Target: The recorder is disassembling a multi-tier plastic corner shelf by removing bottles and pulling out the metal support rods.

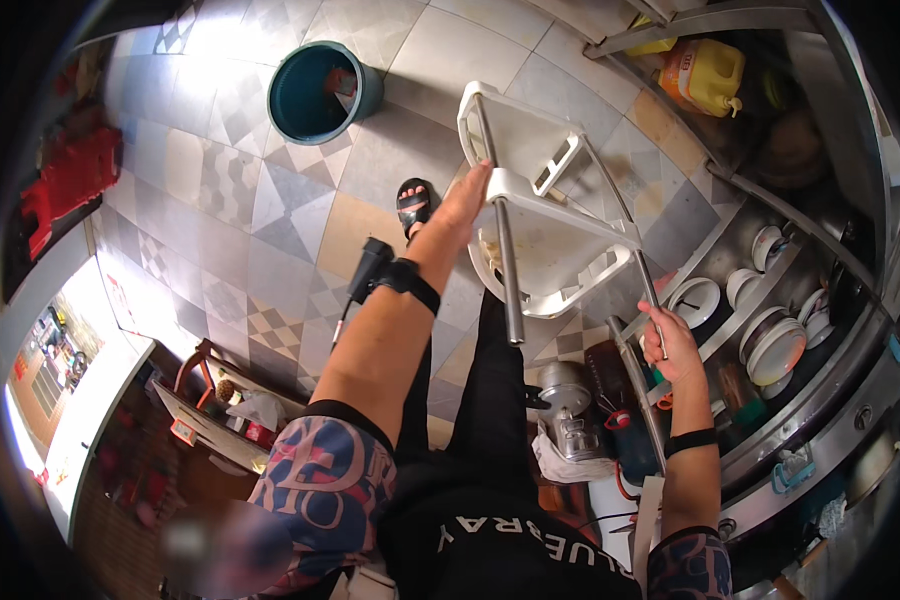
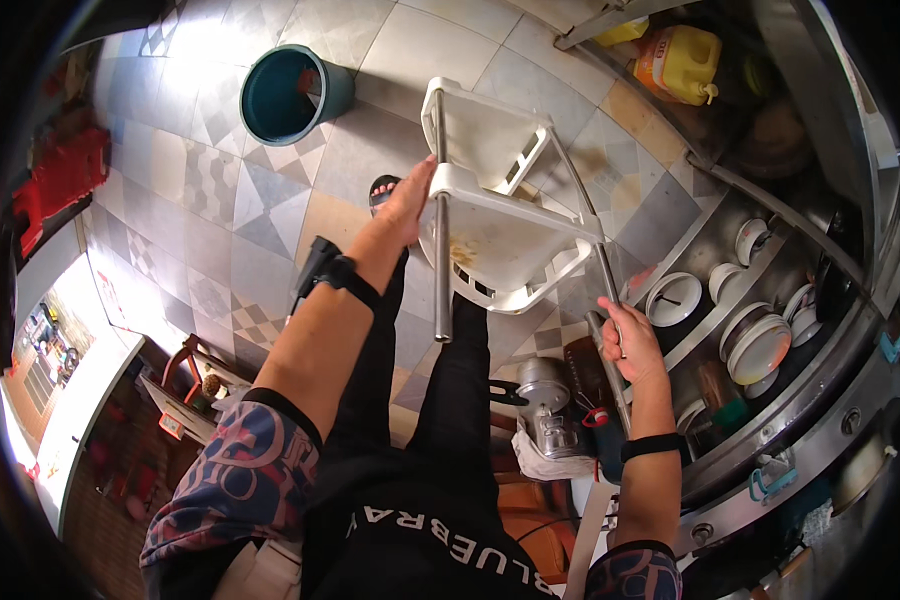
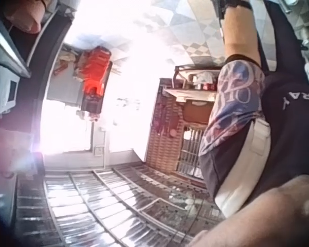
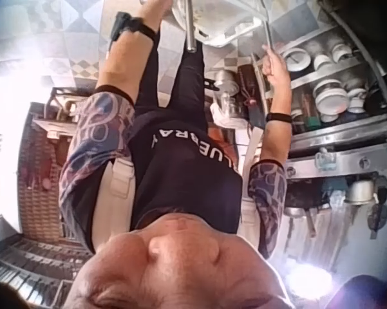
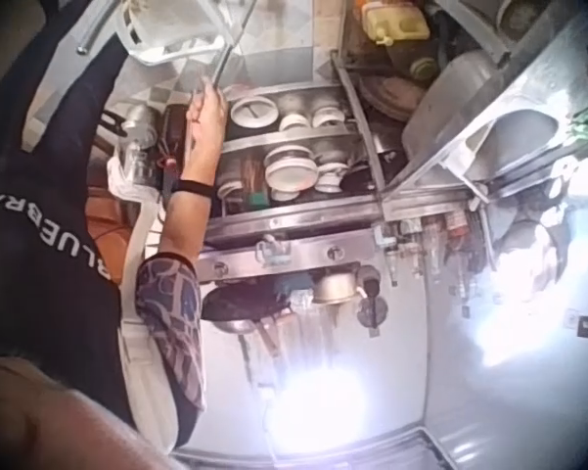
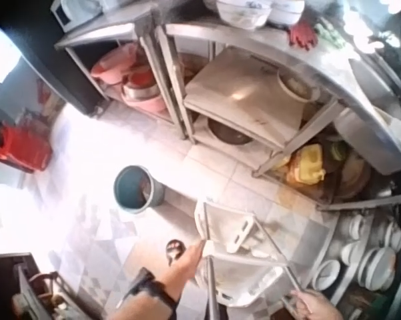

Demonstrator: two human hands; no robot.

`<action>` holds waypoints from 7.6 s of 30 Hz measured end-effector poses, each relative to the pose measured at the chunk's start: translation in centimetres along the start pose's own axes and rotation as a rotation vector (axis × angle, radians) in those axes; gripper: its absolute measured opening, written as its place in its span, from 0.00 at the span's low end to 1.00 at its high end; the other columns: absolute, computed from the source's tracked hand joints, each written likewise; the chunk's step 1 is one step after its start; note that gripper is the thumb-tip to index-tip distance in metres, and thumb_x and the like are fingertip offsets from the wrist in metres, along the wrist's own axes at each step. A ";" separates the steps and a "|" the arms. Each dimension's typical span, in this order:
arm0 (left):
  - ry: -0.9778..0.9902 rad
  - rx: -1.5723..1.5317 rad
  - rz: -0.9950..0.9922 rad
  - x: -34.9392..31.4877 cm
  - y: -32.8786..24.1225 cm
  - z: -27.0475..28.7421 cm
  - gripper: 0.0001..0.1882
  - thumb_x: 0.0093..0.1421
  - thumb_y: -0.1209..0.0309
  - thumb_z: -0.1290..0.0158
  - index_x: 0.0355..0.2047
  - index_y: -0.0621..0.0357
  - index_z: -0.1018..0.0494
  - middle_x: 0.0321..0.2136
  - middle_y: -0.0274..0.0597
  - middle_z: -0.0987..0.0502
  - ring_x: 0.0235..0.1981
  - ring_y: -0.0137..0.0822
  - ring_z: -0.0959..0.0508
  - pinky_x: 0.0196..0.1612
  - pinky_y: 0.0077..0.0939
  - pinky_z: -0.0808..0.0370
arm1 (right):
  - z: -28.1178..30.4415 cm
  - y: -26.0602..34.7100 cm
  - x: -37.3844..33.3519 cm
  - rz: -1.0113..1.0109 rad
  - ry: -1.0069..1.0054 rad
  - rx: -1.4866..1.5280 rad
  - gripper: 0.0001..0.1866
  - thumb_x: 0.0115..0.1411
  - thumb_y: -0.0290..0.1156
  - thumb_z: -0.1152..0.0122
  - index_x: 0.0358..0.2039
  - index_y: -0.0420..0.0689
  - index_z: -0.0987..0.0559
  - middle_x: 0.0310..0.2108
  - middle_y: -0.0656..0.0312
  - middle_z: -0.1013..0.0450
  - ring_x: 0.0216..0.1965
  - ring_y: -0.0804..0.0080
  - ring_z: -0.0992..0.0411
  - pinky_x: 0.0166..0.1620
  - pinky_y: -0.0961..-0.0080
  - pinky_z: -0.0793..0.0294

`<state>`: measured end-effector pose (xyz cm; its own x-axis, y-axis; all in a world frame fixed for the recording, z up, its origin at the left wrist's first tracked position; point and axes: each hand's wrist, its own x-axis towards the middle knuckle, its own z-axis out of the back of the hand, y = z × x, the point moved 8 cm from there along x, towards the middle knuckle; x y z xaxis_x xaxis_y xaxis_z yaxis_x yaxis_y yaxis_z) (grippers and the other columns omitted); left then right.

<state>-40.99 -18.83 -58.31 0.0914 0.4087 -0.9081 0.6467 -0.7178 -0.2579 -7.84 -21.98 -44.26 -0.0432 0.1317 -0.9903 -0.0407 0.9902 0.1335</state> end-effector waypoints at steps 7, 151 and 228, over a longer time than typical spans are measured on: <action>0.103 0.206 -0.140 -2.7 2.4 -4.8 0.17 0.58 0.61 0.50 0.31 0.66 0.27 0.24 0.42 0.24 0.23 0.30 0.25 0.26 0.23 0.28 | -0.7 5.3 0.9 0.625 -0.155 -0.851 0.39 0.54 0.41 0.43 0.60 0.37 0.48 0.57 0.45 0.43 0.59 0.52 0.45 0.58 0.66 0.44; -0.130 -0.192 -0.010 -8.5 2.7 -5.2 0.17 0.61 0.52 0.57 0.32 0.54 0.39 0.13 0.32 0.40 0.13 0.30 0.38 0.18 0.27 0.38 | -19.6 3.3 -2.4 0.721 0.032 -1.273 0.19 0.52 0.43 0.46 0.20 0.37 0.26 0.18 0.49 0.28 0.27 0.51 0.27 0.39 0.62 0.32; -0.171 0.488 -0.588 -18.8 -26.1 -3.7 0.09 0.53 0.70 0.46 0.31 0.64 0.29 0.24 0.39 0.27 0.24 0.31 0.25 0.26 0.24 0.27 | -15.2 25.4 -19.3 1.476 -0.511 -0.990 0.14 0.51 0.32 0.41 0.38 0.41 0.27 0.35 0.53 0.29 0.39 0.60 0.30 0.40 0.68 0.31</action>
<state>-56.75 -5.72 -33.30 -0.3069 0.7345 -0.6052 0.1427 -0.5933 -0.7923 -23.18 -0.08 -21.15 -0.3210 0.9458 0.0488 -0.7623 -0.2886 0.5794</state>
